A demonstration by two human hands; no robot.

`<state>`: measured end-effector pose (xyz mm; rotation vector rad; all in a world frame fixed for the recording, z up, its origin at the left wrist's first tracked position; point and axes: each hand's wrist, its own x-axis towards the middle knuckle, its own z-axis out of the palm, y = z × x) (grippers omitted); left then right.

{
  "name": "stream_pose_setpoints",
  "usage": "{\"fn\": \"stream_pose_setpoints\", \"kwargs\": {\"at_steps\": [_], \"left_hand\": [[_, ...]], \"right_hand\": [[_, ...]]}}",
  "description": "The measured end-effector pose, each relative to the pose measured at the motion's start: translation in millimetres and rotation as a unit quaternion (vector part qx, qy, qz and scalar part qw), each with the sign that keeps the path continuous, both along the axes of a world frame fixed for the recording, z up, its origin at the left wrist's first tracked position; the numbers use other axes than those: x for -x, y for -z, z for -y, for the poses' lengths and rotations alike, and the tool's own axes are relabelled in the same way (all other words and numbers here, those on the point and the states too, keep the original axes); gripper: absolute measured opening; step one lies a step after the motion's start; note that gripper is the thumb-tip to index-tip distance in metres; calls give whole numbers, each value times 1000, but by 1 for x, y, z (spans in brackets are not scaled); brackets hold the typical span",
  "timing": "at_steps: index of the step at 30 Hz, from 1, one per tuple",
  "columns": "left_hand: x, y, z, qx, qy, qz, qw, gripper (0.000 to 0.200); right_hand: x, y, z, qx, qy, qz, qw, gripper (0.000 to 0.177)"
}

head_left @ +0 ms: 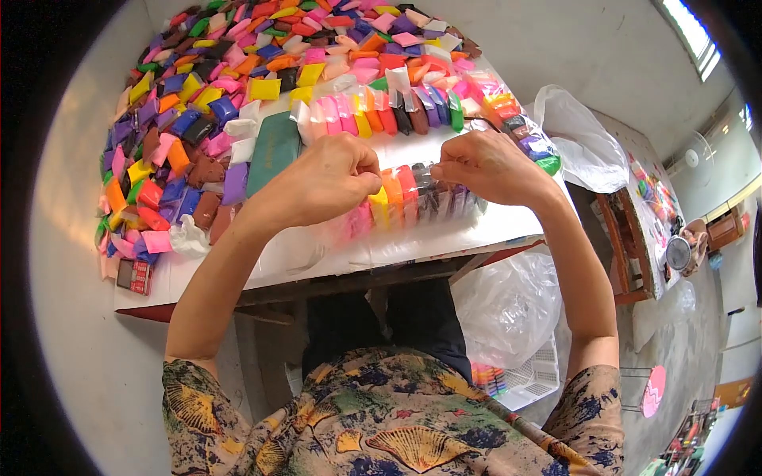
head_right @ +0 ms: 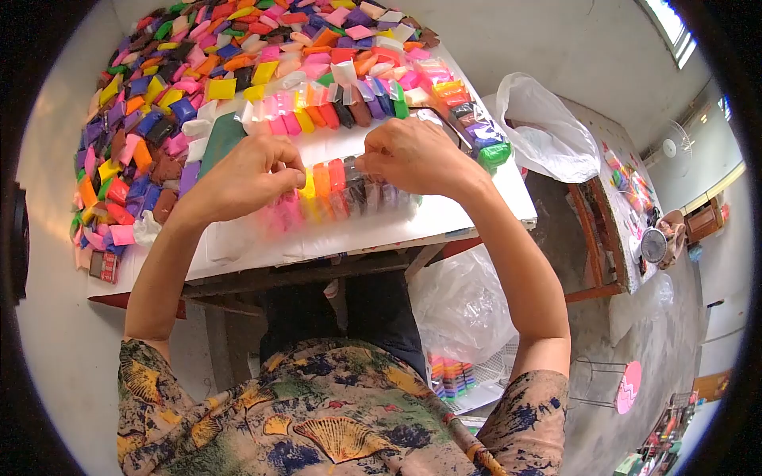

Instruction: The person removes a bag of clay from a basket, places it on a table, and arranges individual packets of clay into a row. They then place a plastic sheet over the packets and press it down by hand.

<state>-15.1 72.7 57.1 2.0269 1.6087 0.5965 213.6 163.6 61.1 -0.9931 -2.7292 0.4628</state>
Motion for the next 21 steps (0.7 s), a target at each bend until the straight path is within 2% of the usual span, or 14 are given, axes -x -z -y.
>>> {"fn": "stream_pose_setpoints", "kwargs": {"at_steps": [5,8,14,17,20,21], "left_hand": [[-3,4,-12,33,-35,-1,999,20],[-4,2,-15,29,-41,-53,997,18],[-6,8,-16,-72,-37,-111,991,22],[-11,9,-9,-115,-88,-227,963,27],[-4,1,-10,-27,-95,-227,969,32],[-1,3,-10,-30,-92,-208,973,33]], "right_hand": [[11,-5,-1,10,34,50,998,32],[15,-2,-4,-5,46,63,997,34],[23,-8,1,8,75,96,993,35],[22,-5,1,-3,75,94,993,36],[17,7,-5,-27,65,58,996,41],[17,8,-6,-39,60,40,997,44]]}}
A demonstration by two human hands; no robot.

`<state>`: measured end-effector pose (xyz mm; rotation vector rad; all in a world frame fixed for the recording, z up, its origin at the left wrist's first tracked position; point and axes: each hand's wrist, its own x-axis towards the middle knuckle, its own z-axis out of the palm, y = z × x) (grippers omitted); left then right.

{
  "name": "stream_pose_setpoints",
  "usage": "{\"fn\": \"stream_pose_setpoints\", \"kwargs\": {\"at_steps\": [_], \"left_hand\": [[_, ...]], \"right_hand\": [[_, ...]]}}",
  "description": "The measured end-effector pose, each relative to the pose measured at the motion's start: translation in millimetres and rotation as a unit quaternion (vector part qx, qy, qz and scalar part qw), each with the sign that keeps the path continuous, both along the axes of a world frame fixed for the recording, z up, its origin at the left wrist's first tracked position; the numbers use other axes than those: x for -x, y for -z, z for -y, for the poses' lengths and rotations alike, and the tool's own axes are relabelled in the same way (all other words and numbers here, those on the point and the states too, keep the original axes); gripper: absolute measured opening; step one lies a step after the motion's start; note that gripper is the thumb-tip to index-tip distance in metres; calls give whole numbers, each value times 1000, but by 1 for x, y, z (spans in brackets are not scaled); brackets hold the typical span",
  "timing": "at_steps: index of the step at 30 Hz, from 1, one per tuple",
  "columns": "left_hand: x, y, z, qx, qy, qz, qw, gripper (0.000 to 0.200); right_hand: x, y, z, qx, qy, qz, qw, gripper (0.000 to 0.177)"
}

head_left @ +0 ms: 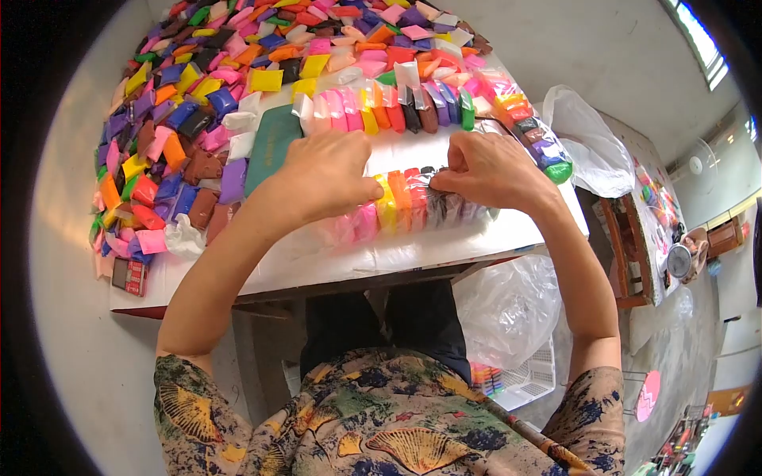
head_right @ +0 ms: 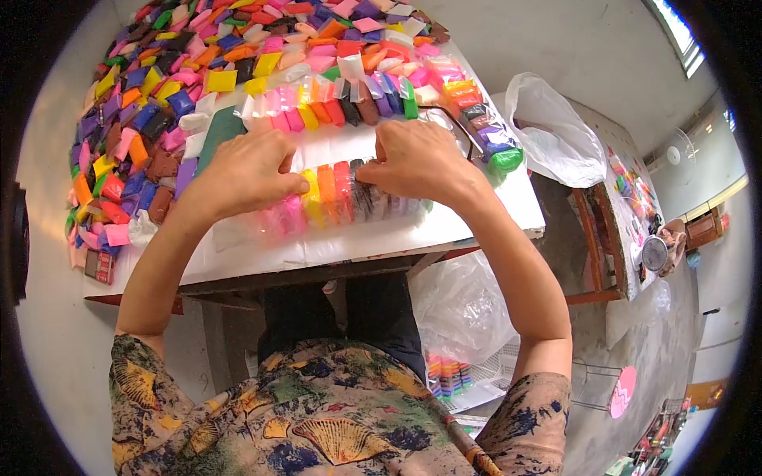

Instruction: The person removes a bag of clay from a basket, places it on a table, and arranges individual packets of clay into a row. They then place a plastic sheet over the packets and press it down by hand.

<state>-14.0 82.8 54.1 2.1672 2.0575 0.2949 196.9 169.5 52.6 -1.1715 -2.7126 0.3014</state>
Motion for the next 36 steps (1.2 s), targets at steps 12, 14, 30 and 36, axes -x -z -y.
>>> {"fn": "stream_pose_setpoints", "kwargs": {"at_steps": [12,14,30,36], "left_hand": [[18,4,-15,101,24,115,988,37],[19,6,-14,105,18,133,985,37],[31,-5,-14,148,75,106,980,32],[-28,-39,43,-219,98,-71,968,21]], "right_hand": [[2,5,-7,12,27,13,999,50],[0,5,-10,22,25,1,999,48],[-7,0,-25,110,-47,9,993,29],[-5,-2,-23,100,-47,14,994,25]]}}
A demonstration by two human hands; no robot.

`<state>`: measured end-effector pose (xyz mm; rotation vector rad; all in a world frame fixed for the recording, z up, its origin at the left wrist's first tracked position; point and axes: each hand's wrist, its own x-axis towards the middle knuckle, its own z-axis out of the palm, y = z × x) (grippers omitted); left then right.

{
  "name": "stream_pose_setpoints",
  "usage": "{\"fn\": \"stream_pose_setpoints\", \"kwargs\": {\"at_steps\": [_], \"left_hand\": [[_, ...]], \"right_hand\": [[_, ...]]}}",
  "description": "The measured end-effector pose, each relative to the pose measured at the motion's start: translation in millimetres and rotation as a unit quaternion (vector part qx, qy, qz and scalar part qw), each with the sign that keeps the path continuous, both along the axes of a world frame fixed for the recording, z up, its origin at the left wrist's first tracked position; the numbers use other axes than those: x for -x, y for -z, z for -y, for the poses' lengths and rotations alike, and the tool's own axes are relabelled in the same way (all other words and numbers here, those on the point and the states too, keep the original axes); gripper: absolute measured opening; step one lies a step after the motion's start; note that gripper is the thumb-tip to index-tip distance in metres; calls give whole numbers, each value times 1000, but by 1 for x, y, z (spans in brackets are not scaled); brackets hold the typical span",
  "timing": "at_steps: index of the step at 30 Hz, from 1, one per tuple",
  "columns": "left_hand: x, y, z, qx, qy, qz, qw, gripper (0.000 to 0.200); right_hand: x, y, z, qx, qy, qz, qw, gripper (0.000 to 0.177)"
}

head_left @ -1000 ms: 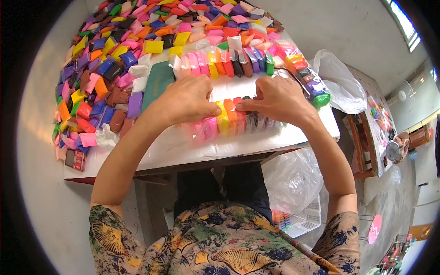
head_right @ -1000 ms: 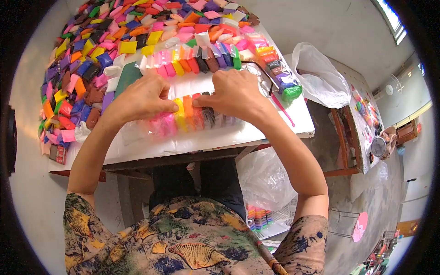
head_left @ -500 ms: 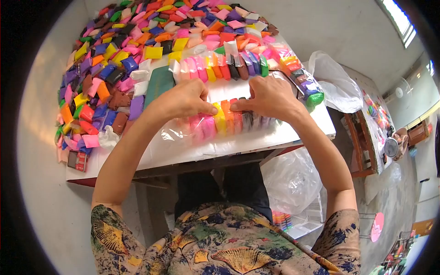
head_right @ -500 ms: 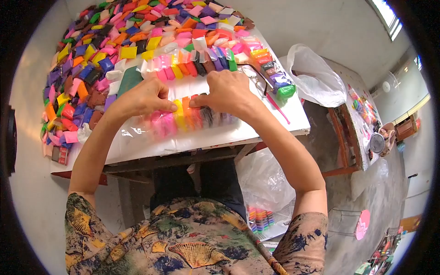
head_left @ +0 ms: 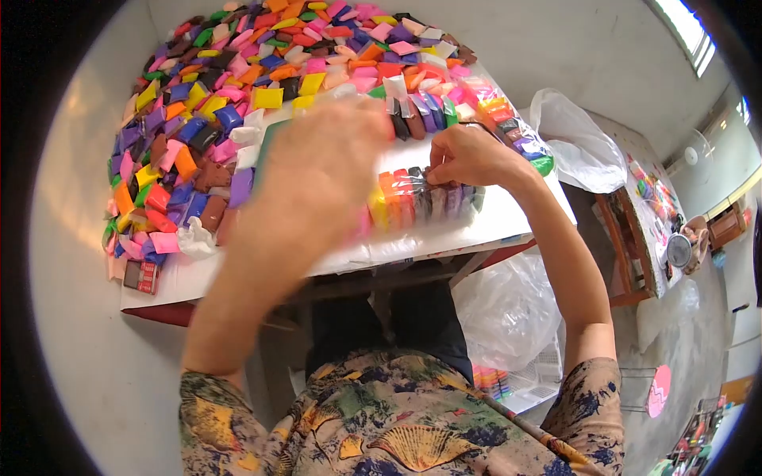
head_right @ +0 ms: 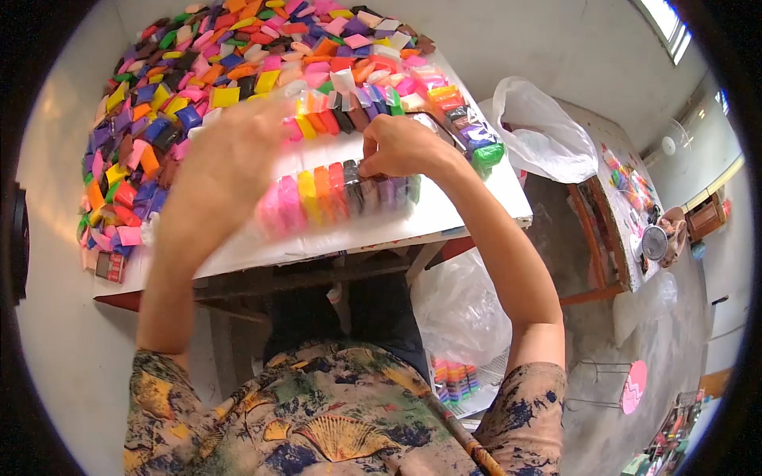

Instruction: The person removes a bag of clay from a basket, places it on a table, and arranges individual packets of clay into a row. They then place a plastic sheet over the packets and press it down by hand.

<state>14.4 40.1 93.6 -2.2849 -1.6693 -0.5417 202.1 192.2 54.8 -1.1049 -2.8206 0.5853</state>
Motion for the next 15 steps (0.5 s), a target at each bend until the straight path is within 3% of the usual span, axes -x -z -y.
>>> {"fn": "stream_pose_setpoints", "kwargs": {"at_steps": [4,5,7,11,15], "left_hand": [[-36,68,-39,-32,54,133,989,31],[-36,82,-49,8,51,173,984,31],[-35,92,-60,89,41,250,963,31],[-35,97,-55,80,29,299,951,26],[-35,95,-55,79,35,313,946,25]], "right_hand": [[-4,-1,-1,32,-8,-28,999,21],[-7,-3,-1,52,-12,-39,998,21],[-14,-3,-1,80,-30,-75,993,23],[-35,-14,19,-71,-30,-75,994,21],[-49,-30,28,-68,26,-23,997,15]]}}
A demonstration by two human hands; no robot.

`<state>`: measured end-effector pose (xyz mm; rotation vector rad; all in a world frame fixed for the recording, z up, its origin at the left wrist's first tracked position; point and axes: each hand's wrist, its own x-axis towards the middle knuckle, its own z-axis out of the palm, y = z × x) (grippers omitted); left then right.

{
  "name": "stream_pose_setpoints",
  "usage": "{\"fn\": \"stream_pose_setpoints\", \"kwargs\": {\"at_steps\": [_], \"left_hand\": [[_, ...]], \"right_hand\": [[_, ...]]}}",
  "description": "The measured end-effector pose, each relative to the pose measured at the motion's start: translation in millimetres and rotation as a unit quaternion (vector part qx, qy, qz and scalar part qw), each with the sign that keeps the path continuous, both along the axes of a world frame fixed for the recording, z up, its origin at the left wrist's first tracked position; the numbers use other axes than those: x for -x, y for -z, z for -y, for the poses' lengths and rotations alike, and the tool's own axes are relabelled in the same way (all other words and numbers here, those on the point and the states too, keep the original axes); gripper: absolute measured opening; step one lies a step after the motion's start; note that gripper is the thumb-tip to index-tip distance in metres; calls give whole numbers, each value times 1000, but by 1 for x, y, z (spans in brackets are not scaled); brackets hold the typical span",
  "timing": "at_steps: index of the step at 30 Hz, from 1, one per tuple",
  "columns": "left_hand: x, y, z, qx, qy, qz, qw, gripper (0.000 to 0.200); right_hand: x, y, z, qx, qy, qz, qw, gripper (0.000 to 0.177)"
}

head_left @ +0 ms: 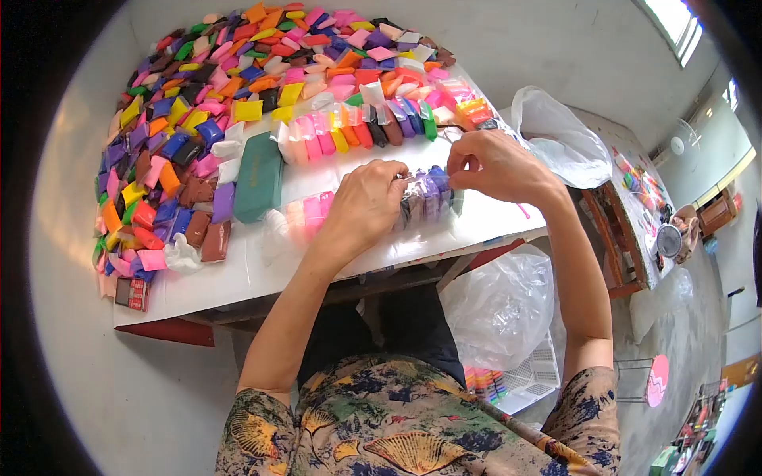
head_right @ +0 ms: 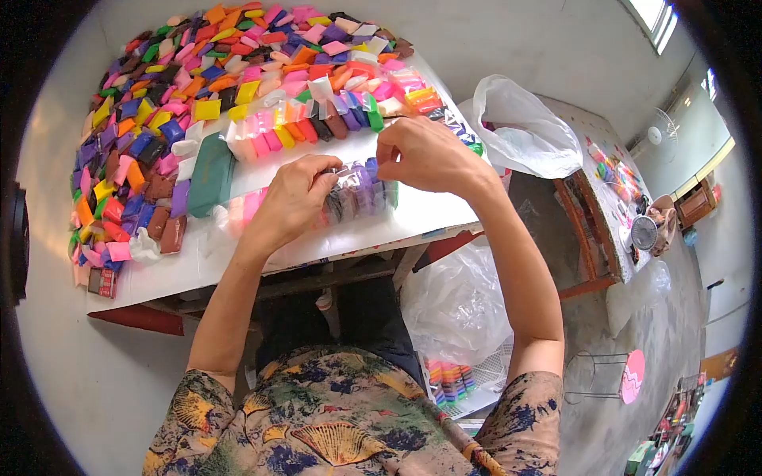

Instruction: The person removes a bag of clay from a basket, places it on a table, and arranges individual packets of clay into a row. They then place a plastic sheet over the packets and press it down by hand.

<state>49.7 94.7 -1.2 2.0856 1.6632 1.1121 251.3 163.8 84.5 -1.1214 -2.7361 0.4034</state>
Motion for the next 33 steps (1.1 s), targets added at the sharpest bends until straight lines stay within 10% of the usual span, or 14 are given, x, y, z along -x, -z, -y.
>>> {"fn": "stream_pose_setpoints", "kwargs": {"at_steps": [15,21,27,33], "left_hand": [[-2,-5,6,31,-24,64,997,24],[-5,-4,6,19,-42,76,996,24],[-6,-1,5,3,-55,59,997,26],[-6,-1,5,21,-60,69,996,27]], "right_hand": [[-12,37,-31,244,85,-188,947,10],[-17,55,-28,203,121,-191,953,12],[-13,53,5,-293,155,-143,933,13],[12,70,20,-212,-73,-203,953,16]]}}
